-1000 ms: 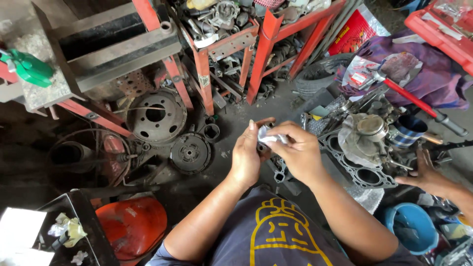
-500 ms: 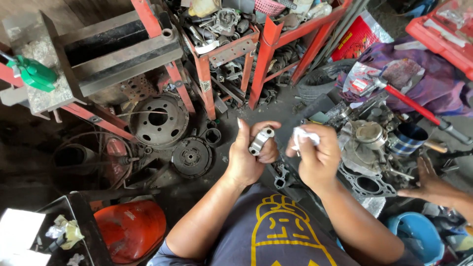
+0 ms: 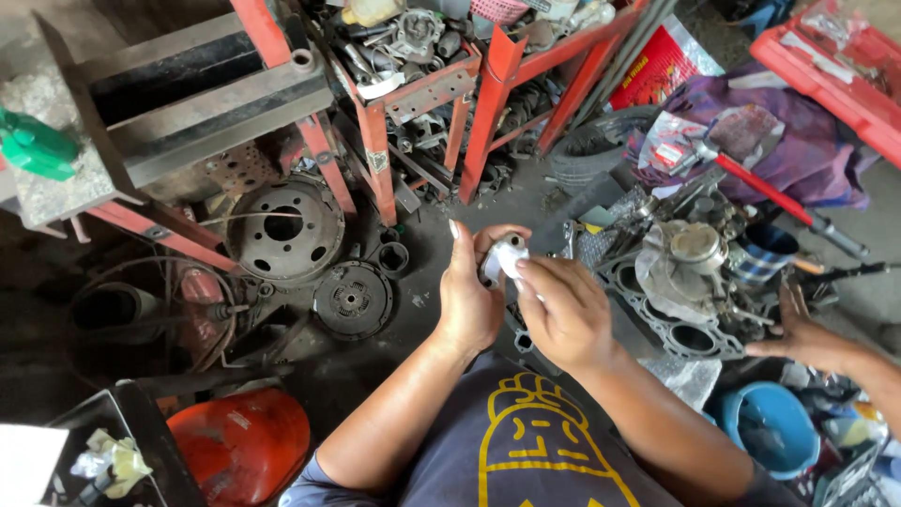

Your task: The person cleans a small metal component with a white cloth, then uses a green oil can to lubricate the inside of an engine cylinder block. They subsequently lubricate a piston and install a piston ring onto it.

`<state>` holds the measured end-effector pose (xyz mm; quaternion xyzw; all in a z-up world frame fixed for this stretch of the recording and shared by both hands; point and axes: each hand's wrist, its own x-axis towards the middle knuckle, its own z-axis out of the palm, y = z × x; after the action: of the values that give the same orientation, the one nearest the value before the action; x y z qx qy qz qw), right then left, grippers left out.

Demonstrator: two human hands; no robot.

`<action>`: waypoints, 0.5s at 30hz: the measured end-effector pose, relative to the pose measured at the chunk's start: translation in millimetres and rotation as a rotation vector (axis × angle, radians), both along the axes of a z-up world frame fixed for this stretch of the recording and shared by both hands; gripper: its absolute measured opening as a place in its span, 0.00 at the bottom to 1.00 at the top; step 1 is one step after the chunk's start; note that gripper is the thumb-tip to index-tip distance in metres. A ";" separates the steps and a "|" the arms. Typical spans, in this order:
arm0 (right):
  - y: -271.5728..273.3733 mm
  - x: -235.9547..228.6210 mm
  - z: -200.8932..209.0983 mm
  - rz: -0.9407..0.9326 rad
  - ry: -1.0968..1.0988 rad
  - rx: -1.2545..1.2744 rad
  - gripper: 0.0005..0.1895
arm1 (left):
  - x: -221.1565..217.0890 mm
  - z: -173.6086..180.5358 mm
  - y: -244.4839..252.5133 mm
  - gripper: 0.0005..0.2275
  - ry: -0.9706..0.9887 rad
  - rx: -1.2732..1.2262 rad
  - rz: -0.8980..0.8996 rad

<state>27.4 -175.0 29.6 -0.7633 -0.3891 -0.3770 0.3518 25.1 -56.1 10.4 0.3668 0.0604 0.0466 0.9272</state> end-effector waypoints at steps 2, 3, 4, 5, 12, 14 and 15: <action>8.9 4.3 -9.9 -0.086 -0.068 -0.049 0.09 | -5.6 5.5 -2.1 0.32 0.013 -0.006 0.010; 14.5 6.4 -14.0 -0.160 -0.140 -0.104 0.08 | -8.4 8.9 -1.9 0.31 0.021 -0.017 0.034; 19.2 3.9 -19.2 -0.174 -0.137 -0.101 0.08 | -7.0 5.3 1.6 0.31 0.023 -0.012 0.020; 22.8 0.9 -25.4 -0.184 -0.113 -0.127 0.09 | -6.5 0.6 3.9 0.31 0.034 -0.002 0.036; 44.7 -36.2 -13.9 0.031 0.446 0.130 0.10 | -16.1 -20.7 15.0 0.34 -0.001 -0.059 -0.043; 30.7 -35.9 -24.0 0.195 0.738 0.294 0.09 | -17.0 -27.6 18.1 0.34 -0.026 -0.094 -0.079; 24.5 -34.9 -28.5 0.369 1.018 0.457 0.09 | -16.4 -30.6 20.4 0.35 -0.058 -0.131 -0.109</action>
<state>-7.5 -150.6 1.1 -0.6728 -0.2067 0.0303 0.7097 8.7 -35.7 -20.2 0.3065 0.0163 0.0024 0.9517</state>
